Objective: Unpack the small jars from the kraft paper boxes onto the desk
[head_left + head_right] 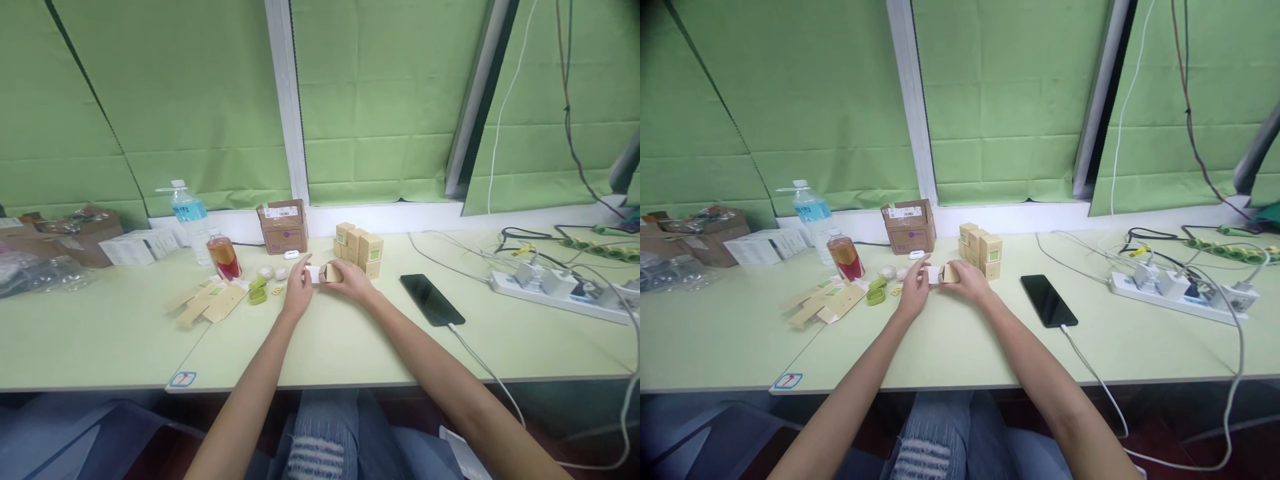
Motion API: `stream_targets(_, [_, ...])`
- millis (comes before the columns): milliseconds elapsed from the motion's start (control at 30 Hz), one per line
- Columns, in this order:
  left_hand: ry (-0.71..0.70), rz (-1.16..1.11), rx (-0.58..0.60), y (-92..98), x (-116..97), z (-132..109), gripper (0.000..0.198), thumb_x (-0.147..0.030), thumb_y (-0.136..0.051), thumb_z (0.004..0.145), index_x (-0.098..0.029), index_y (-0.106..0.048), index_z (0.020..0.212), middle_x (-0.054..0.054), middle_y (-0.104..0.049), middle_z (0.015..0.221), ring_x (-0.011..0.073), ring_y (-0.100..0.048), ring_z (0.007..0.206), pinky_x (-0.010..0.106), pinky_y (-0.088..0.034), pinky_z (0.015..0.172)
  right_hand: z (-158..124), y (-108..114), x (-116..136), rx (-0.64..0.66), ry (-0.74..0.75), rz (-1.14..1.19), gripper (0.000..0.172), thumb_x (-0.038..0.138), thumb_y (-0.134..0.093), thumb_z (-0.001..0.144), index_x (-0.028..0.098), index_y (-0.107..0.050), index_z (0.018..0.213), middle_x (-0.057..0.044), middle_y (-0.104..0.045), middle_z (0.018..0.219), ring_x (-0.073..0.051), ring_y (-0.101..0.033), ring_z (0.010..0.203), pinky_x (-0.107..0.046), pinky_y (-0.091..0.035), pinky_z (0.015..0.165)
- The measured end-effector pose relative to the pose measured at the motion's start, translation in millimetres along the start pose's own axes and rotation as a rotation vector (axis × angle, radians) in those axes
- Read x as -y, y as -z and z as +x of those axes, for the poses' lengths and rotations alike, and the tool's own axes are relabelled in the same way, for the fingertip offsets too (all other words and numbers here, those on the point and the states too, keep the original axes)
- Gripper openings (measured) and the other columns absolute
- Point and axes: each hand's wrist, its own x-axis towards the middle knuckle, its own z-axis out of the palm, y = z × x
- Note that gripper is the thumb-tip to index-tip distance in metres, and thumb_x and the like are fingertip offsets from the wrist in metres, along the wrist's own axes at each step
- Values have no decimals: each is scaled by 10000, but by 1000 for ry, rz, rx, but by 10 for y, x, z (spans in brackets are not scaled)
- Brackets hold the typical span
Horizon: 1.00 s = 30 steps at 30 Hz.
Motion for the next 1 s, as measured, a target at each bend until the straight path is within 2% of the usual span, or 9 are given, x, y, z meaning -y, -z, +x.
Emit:
stream_targets(100, [-219,311,21,49,-105,-27,362,-146,-439,950,-238,-730,1144,116,-577,1365,280,-533,1239,469,-431,1064,0,-33,-21,-17,-4,12,536,461,-787,855,210,-592,1286,-115,-676,1275,-278,-623,1181,-367,-486,940])
stream_targets(233, [-312,502,90,66,-223,-49,350,-78,-470,894,-253,-731,1048,89,-617,1360,296,-498,1291,509,-342,1089,-4,-52,-18,-24,-1,19,518,488,-767,868,215,-593,1273,-105,-682,1257,-272,-629,1159,-367,-490,928])
stream_targets(367, [-301,528,71,53,-272,-59,173,-216,-546,935,-237,-716,906,95,-673,1224,294,-535,1207,519,-290,1091,-4,-55,2,-4,17,-6,466,456,-749,889,226,-599,1265,-99,-682,1252,-267,-620,1165,-369,-489,925])
stream_targets(467, [-270,474,55,41,-256,-56,261,-316,-542,971,-239,-725,800,93,-710,1088,294,-543,1133,523,-282,1079,-2,-59,22,-10,7,-26,482,462,-752,885,228,-593,1274,-101,-679,1257,-271,-615,1174,-376,-488,930])
stream_targets(567, [-235,446,64,30,-214,-44,297,-326,-552,968,-248,-746,758,96,-736,997,307,-534,1116,529,-290,1060,-4,-59,36,-9,0,-45,490,471,-763,873,228,-598,1265,-98,-682,1241,-272,-613,1172,-374,-492,922])
stream_targets(633, [-225,461,78,26,-191,-35,270,-315,-575,951,-255,-762,765,95,-743,956,312,-533,1107,537,-285,1060,-7,-59,42,-7,-1,-60,481,463,-761,877,225,-600,1263,-101,-682,1237,-274,-611,1174,-375,-495,918])
stream_targets(800, [-222,506,86,19,-183,-28,207,-257,-593,919,-286,-788,982,98,-754,962,317,-531,1117,552,-263,1064,-14,-66,41,-4,-5,-88,483,455,-760,879,234,-601,1278,-107,-673,1250,-274,-600,1194,-368,-502,902])
stream_targets(1000, [-100,486,103,3,-142,-24,129,-309,-674,865,-268,-796,848,107,-755,942,332,-544,1091,552,-307,1054,-19,-87,28,14,51,-124,504,504,-772,860,244,-612,1260,-102,-671,1239,-275,-600,1192,-371,-513,893])
